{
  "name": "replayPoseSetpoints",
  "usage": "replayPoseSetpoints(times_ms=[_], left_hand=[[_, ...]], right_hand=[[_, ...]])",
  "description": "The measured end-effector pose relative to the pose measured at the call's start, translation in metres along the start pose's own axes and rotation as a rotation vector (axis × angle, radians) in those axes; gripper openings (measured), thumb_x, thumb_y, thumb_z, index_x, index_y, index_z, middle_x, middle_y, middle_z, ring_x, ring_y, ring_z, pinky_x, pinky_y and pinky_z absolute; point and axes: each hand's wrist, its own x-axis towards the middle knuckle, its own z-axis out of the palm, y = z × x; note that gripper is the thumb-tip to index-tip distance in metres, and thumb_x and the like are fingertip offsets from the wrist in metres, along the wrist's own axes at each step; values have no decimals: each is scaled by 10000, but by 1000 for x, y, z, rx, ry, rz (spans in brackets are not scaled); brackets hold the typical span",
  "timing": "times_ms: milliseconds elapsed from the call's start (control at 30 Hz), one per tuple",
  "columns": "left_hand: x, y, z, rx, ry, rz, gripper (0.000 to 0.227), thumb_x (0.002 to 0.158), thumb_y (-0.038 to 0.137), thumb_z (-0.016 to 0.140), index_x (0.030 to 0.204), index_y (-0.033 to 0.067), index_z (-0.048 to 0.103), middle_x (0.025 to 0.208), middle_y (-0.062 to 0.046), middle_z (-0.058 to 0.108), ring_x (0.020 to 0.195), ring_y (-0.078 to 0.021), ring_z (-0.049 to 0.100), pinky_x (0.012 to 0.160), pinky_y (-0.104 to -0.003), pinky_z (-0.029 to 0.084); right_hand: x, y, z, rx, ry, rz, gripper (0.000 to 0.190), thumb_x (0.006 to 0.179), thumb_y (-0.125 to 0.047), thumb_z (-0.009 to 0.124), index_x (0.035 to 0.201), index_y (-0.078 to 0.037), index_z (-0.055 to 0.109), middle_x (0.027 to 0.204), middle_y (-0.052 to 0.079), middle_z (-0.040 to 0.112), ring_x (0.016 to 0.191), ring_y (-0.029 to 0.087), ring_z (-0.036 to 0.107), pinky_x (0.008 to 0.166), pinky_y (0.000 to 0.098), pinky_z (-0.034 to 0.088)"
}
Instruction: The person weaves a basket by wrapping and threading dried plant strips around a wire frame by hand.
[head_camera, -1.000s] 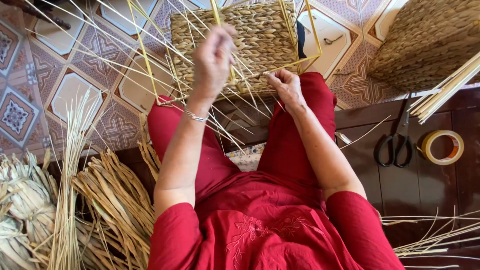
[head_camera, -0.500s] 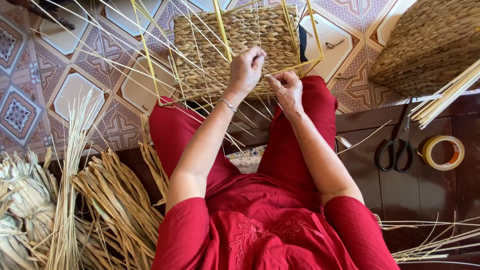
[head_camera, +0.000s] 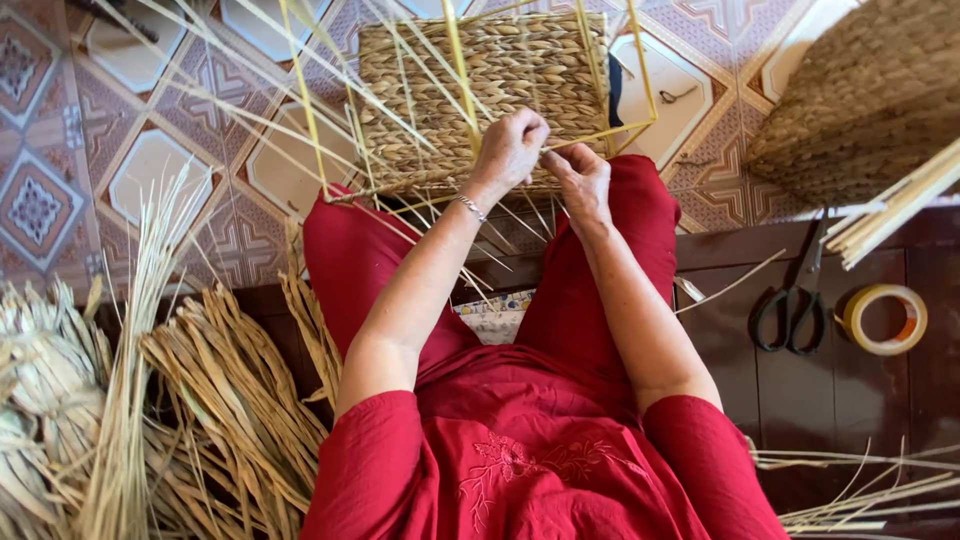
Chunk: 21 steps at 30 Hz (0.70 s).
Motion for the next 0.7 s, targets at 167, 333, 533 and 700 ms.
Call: replayPoseSetpoints(times_ms=[167,333,533,700], left_hand=[[7,-17,14,-73,64,-16,166,954,161,609,898,87,747,699,-92,751,453,-169,677,440,-314,555],[30,-42,39,53,246,211,87,810,159,669,788,87,714,722,-131,717,687,-282,693,625,-445,540],[24,-16,37,-64,19,-107,132,942,119,639,844,65,709,728,-55,673,617,-118,636,562,-274,554],[-39,14,-11,-96,152,272,264,870,23,653,1130,69,660,892,-63,704,623,-87,668,468,-208,536]], right_hand=[[4,18,-9,-88,31,-25,103,942,-91,730,986,2,733,893,-5,704,821,79,612,751,245,494],[11,20,-18,-64,8,-16,106,937,-99,735,1012,-24,734,893,-21,677,810,81,587,727,240,487],[17,10,-21,-12,-46,37,90,959,-111,751,1002,-54,696,942,15,700,881,118,617,804,290,463],[20,5,-19,-29,-81,40,62,988,-128,745,986,-92,694,939,-1,702,885,119,620,810,308,478]])
